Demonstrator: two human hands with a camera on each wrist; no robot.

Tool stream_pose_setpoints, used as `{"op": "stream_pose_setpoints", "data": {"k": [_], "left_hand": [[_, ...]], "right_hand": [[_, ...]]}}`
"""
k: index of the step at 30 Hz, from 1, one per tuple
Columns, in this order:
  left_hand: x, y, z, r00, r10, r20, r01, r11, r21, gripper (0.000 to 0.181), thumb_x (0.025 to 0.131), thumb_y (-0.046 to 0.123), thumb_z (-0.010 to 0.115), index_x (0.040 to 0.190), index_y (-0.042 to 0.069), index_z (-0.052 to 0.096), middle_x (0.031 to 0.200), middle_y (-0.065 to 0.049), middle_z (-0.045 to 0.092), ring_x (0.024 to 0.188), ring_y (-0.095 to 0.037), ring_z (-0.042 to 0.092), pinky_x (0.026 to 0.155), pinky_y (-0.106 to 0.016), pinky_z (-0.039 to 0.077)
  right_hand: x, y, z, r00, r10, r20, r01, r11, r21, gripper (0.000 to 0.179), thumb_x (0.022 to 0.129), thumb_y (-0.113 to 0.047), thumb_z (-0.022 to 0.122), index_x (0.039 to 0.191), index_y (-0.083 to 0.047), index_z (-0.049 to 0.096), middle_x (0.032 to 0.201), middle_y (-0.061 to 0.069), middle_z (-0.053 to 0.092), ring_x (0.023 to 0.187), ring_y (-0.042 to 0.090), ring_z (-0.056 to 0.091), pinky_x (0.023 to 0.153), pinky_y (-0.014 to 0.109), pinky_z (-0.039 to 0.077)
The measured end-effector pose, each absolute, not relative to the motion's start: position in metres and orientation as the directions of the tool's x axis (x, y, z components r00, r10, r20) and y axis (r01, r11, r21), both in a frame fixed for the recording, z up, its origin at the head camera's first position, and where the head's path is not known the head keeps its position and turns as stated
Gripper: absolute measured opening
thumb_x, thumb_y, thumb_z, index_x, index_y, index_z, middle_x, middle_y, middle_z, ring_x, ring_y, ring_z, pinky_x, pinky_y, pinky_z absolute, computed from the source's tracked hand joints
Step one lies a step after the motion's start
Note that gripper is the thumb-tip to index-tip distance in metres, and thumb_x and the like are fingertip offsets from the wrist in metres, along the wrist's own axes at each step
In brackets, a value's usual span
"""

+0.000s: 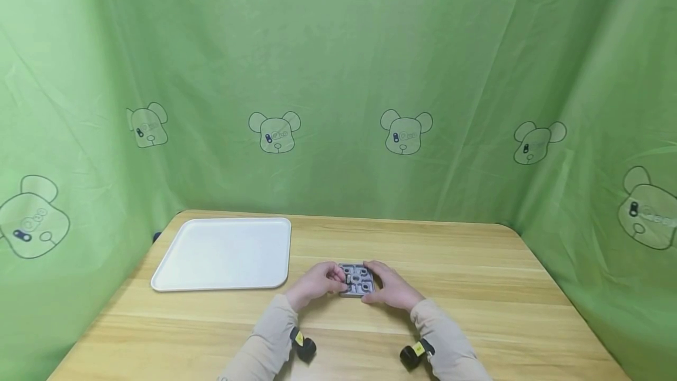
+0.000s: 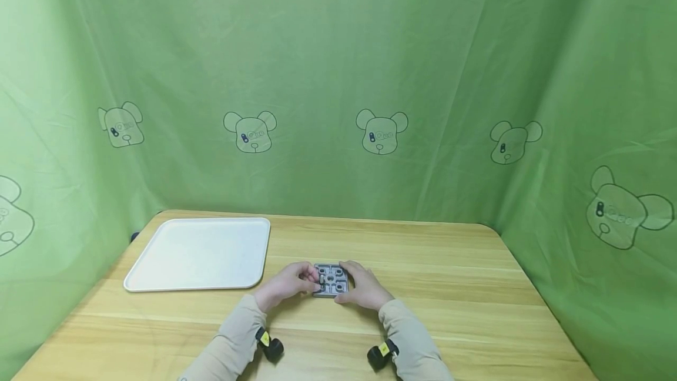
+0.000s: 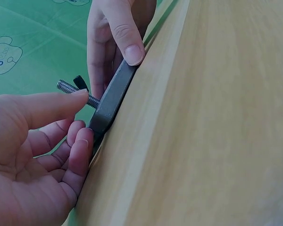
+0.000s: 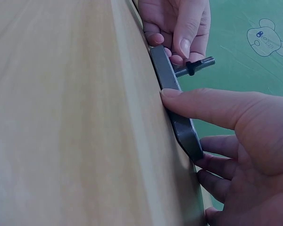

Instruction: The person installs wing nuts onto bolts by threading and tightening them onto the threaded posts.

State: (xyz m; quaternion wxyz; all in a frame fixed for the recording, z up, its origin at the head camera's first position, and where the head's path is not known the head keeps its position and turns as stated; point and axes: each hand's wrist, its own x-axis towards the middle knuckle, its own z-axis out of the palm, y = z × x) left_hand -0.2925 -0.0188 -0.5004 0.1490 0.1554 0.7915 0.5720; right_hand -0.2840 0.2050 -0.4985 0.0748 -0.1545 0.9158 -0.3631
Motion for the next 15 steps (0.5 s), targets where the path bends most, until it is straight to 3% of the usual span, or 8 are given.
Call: {"op": "stream_pose_setpoints", "data": {"k": [15], "left_hand": [[-0.2924,-0.0192,-0.4995,-0.901,0.430,-0.054,0.084,0.295,0.952,0.024,0.082,0.005,0.070,0.104,-0.001,0.066,0.085,-0.003,0.058,0.075,-0.012,0.051,0.063,-0.022,0.045]], "right_hand": [[-0.2844,0.2054,-0.4989,-0.939,-0.343,-0.027,-0.231,0.686,-0.690,0.090,0.071,-0.029,0.082,0.147,-0.008,0.040,0.153,0.023,0.035,0.139,0.047,0.033,0.112,0.066,0.024]]}}
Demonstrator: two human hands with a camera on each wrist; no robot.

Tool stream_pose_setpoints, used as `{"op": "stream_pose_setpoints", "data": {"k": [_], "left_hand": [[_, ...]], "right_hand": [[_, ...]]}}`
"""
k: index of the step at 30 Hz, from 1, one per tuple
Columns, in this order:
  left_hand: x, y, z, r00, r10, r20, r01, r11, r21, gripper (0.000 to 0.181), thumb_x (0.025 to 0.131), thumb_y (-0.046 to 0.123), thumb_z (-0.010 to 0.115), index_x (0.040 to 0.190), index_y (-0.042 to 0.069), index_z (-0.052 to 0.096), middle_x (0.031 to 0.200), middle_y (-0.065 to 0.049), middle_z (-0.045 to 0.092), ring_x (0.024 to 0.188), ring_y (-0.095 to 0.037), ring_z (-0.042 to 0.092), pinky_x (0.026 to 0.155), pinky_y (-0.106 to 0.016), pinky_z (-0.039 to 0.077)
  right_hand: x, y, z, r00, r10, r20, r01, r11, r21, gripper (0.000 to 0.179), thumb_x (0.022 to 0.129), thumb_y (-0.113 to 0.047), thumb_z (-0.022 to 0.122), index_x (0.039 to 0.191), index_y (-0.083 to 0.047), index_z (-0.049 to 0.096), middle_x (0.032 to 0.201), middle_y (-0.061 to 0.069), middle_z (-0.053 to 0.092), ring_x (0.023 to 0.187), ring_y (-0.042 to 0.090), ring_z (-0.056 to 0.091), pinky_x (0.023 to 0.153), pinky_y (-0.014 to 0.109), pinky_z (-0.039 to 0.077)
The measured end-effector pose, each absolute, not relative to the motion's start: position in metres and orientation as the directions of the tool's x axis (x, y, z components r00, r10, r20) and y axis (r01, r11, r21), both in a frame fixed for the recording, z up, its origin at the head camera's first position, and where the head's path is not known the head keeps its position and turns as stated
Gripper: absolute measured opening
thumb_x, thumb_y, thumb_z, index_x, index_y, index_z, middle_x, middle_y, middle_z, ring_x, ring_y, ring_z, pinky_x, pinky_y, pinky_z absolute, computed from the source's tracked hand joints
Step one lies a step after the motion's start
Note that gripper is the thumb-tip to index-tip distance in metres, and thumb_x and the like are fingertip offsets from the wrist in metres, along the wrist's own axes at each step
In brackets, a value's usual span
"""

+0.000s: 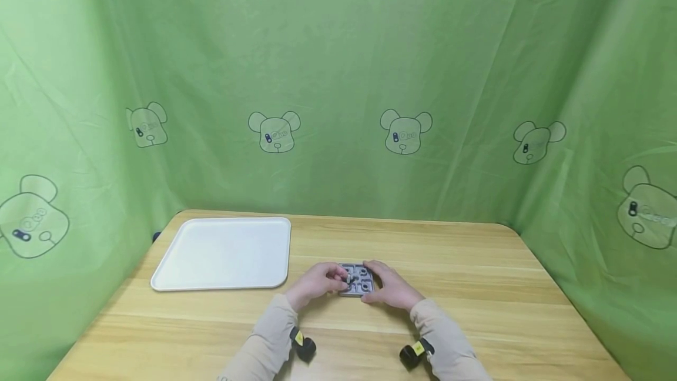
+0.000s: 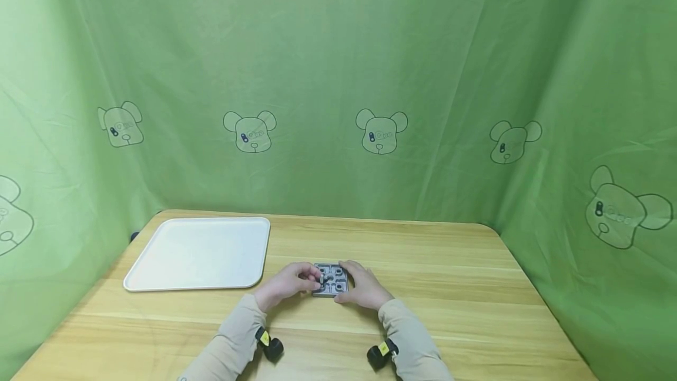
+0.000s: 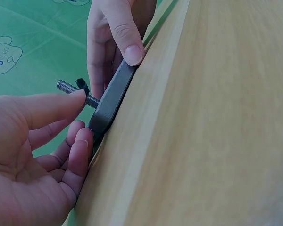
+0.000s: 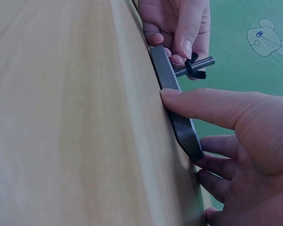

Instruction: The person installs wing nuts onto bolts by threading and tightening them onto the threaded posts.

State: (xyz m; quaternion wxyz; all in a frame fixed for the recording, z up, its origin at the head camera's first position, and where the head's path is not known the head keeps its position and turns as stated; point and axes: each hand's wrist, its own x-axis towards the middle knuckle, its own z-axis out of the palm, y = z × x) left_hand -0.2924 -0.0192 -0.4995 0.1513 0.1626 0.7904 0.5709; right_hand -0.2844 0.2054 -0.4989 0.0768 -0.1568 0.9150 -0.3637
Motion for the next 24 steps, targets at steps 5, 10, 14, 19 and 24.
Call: {"op": "stream_pose_setpoints", "data": {"k": [5,10,14,19,24], "left_hand": [[-0.2936,-0.0190,-0.5009,-0.900,0.434,-0.044,0.105,0.314,0.944,0.023,0.083,0.005,0.068,0.106,0.000,0.068,0.084,-0.001,0.058,0.072,-0.011,0.051,0.062,-0.023,0.045],[-0.2927,-0.0196,-0.5003,-0.902,0.430,-0.046,0.100,0.312,0.945,0.026,0.083,0.006,0.069,0.108,0.000,0.065,0.085,-0.002,0.058,0.073,-0.011,0.051,0.062,-0.022,0.045],[-0.2908,-0.0199,-0.4991,-0.909,0.415,-0.044,0.085,0.288,0.954,0.025,0.081,0.004,0.070,0.103,-0.002,0.059,0.085,-0.004,0.057,0.073,-0.013,0.051,0.061,-0.023,0.045],[-0.2904,-0.0194,-0.4985,-0.913,0.406,-0.039,0.087,0.288,0.954,0.019,0.079,0.002,0.070,0.091,-0.001,0.056,0.081,-0.002,0.056,0.070,-0.012,0.051,0.060,-0.022,0.044],[-0.2919,-0.0192,-0.4985,-0.907,0.419,-0.050,0.084,0.296,0.952,0.020,0.078,0.003,0.072,0.093,-0.001,0.060,0.081,-0.001,0.057,0.072,-0.012,0.052,0.060,-0.021,0.044]], "right_hand": [[-0.2838,0.2053,-0.4981,-0.939,-0.342,-0.030,-0.228,0.688,-0.689,0.090,0.071,-0.029,0.082,0.147,-0.008,0.040,0.153,0.024,0.035,0.139,0.047,0.033,0.112,0.066,0.024],[-0.2844,0.2055,-0.4987,-0.940,-0.341,-0.031,-0.229,0.693,-0.684,0.090,0.071,-0.029,0.082,0.147,-0.007,0.040,0.153,0.024,0.034,0.140,0.047,0.032,0.112,0.066,0.024],[-0.2847,0.2053,-0.4992,-0.939,-0.342,-0.030,-0.231,0.695,-0.681,0.090,0.071,-0.029,0.082,0.147,-0.007,0.040,0.153,0.024,0.034,0.139,0.047,0.033,0.112,0.065,0.025],[-0.2848,0.2048,-0.4987,-0.940,-0.341,-0.026,-0.230,0.686,-0.690,0.090,0.070,-0.027,0.082,0.147,-0.007,0.040,0.152,0.024,0.035,0.139,0.046,0.034,0.112,0.065,0.025],[-0.2837,0.2052,-0.4978,-0.939,-0.344,-0.023,-0.236,0.691,-0.683,0.090,0.070,-0.028,0.082,0.147,-0.006,0.040,0.152,0.024,0.035,0.139,0.047,0.033,0.112,0.065,0.024]]}}
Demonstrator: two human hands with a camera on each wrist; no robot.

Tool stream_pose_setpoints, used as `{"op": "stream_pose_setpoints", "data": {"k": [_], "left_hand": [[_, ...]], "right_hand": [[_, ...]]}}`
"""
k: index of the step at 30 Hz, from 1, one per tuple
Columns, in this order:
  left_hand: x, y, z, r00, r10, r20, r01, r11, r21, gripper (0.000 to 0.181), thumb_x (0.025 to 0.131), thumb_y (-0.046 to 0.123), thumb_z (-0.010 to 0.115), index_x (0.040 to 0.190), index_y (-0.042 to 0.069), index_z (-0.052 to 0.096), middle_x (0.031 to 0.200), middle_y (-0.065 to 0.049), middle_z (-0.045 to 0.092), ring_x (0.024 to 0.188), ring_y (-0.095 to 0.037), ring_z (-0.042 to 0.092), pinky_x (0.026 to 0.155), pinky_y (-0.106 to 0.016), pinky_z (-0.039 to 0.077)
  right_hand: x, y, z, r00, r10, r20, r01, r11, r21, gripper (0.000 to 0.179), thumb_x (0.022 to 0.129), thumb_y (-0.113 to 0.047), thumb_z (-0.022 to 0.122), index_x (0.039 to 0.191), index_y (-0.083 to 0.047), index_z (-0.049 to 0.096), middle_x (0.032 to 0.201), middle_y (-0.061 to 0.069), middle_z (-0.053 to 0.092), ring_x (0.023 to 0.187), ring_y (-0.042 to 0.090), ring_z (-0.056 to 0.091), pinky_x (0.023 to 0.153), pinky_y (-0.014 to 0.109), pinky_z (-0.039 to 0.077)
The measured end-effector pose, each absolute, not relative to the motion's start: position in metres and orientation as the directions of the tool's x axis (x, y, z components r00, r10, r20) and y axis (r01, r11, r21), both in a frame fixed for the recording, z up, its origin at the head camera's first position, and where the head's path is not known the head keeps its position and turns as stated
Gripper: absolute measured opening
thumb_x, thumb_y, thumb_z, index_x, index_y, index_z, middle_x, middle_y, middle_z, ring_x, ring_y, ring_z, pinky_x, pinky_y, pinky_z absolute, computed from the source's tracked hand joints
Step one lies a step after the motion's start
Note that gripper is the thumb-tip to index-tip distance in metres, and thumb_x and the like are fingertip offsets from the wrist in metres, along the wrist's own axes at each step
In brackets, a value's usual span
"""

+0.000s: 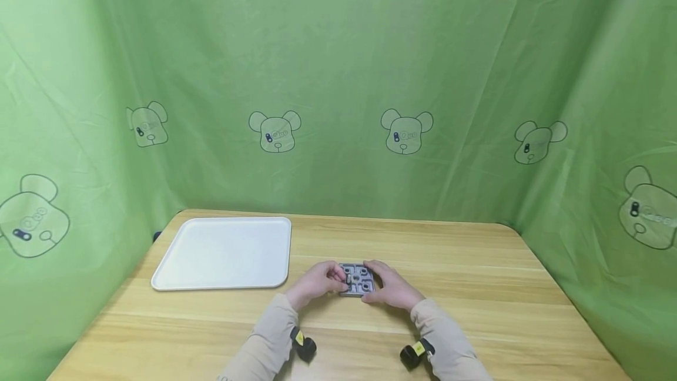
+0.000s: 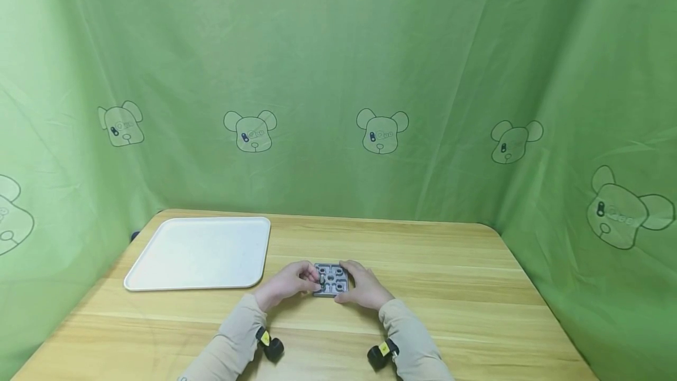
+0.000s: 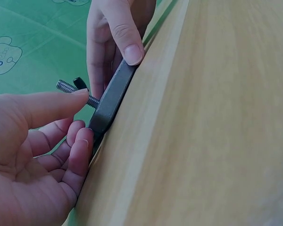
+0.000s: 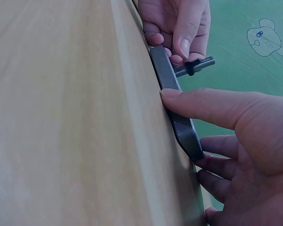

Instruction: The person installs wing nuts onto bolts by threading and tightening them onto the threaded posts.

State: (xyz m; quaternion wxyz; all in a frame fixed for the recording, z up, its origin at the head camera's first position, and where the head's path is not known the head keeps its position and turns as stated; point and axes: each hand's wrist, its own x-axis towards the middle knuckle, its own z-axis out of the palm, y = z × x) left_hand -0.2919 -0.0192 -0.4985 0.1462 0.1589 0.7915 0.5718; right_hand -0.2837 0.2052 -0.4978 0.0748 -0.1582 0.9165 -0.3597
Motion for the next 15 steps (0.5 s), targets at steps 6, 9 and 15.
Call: {"op": "stream_pose_setpoints", "data": {"k": [6,9,15], "left_hand": [[-0.2926,-0.0192,-0.4978,-0.902,0.428,-0.053,0.086,0.299,0.950,0.025,0.076,0.004,0.075,0.096,-0.001,0.062,0.082,-0.001,0.056,0.074,-0.012,0.052,0.060,-0.020,0.044],[-0.2922,-0.0194,-0.4972,-0.898,0.437,-0.049,0.093,0.298,0.950,0.025,0.077,0.004,0.074,0.098,-0.001,0.063,0.082,-0.001,0.056,0.075,-0.012,0.051,0.061,-0.020,0.044],[-0.2909,-0.0195,-0.4973,-0.900,0.432,-0.048,0.096,0.305,0.948,0.022,0.080,0.005,0.071,0.101,0.000,0.065,0.084,-0.002,0.057,0.074,-0.012,0.051,0.061,-0.020,0.044]], "right_hand": [[-0.2833,0.2053,-0.4975,-0.935,-0.355,-0.017,-0.249,0.689,-0.680,0.090,0.071,-0.028,0.082,0.147,-0.005,0.039,0.152,0.025,0.035,0.139,0.047,0.033,0.112,0.065,0.024],[-0.2830,0.2050,-0.4966,-0.935,-0.355,-0.020,-0.246,0.686,-0.685,0.090,0.071,-0.028,0.082,0.147,-0.005,0.039,0.152,0.025,0.036,0.139,0.047,0.033,0.113,0.064,0.024],[-0.2823,0.2053,-0.4963,-0.937,-0.349,-0.023,-0.239,0.687,-0.686,0.090,0.071,-0.028,0.082,0.147,-0.006,0.040,0.152,0.024,0.036,0.139,0.047,0.034,0.112,0.065,0.024]]}}
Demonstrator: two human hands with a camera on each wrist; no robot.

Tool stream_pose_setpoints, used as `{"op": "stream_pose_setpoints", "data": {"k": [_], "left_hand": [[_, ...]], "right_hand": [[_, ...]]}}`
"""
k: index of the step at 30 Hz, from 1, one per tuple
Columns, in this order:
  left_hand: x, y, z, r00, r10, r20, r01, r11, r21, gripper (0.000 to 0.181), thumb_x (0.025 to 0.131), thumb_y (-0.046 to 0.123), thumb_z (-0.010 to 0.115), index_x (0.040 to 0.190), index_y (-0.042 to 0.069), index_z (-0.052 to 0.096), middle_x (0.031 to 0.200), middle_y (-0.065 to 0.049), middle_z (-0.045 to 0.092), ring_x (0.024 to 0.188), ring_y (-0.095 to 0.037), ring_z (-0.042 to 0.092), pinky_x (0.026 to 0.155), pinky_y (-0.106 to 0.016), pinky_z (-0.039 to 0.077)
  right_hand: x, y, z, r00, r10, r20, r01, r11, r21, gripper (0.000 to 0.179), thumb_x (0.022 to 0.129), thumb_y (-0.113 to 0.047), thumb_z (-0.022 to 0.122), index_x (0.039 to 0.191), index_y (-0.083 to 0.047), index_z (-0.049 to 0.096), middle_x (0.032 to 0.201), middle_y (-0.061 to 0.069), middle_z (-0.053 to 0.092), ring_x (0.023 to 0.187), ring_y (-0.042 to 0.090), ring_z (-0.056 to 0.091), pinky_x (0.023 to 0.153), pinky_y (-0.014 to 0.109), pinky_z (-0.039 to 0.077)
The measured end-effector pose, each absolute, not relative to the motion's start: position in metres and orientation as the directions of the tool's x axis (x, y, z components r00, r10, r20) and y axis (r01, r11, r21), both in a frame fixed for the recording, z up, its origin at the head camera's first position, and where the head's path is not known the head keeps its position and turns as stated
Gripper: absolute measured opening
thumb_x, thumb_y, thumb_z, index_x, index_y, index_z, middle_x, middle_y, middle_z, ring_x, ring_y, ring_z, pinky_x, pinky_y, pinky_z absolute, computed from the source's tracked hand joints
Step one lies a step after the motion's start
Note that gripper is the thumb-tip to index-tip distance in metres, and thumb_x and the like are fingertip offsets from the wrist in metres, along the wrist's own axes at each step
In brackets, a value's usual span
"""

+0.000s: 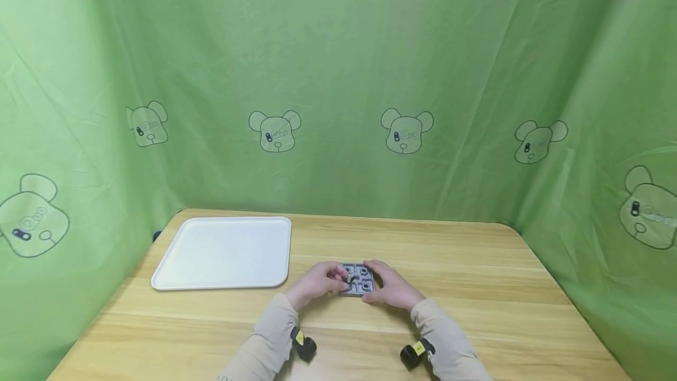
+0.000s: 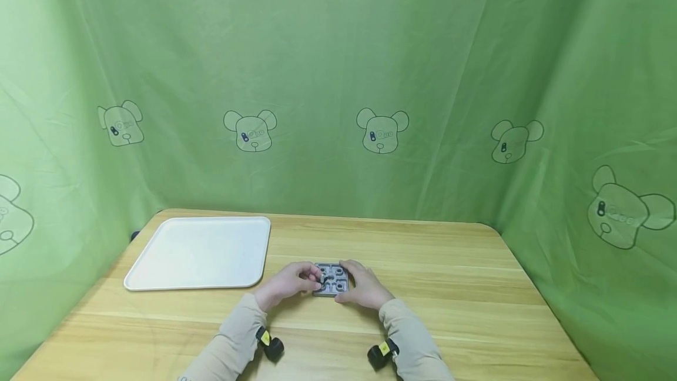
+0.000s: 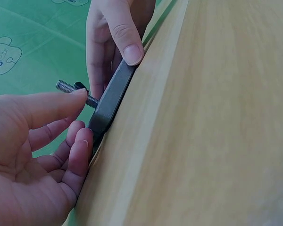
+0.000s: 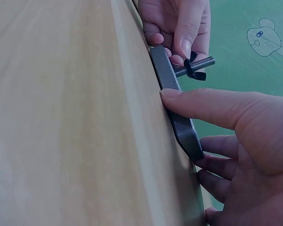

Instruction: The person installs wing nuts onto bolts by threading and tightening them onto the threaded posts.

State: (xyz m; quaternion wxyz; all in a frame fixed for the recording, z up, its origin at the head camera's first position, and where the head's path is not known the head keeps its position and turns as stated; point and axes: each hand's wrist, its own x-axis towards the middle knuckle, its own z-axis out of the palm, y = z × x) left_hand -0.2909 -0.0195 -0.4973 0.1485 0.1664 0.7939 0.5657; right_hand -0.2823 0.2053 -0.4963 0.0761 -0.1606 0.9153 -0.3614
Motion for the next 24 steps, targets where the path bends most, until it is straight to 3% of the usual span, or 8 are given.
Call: {"op": "stream_pose_setpoints", "data": {"k": [15,24], "left_hand": [[-0.2909,-0.0191,-0.4977,-0.908,0.418,-0.043,0.109,0.332,0.937,0.020,0.085,0.006,0.067,0.105,0.002,0.065,0.085,-0.003,0.059,0.072,-0.012,0.051,0.061,-0.021,0.045],[-0.2925,-0.0176,-0.4999,-0.924,0.380,-0.038,0.104,0.346,0.932,0.013,0.083,0.004,0.069,0.086,0.002,0.056,0.081,-0.001,0.055,0.070,-0.012,0.050,0.060,-0.023,0.043]], "right_hand": [[-0.2834,0.2050,-0.4962,-0.940,-0.339,-0.034,-0.227,0.696,-0.681,0.090,0.071,-0.030,0.082,0.147,-0.007,0.040,0.153,0.023,0.035,0.139,0.047,0.033,0.112,0.066,0.024],[-0.2832,0.2046,-0.4971,-0.942,-0.334,-0.038,-0.219,0.695,-0.685,0.090,0.070,-0.030,0.083,0.147,-0.009,0.040,0.153,0.022,0.035,0.139,0.046,0.033,0.111,0.066,0.025]]}}
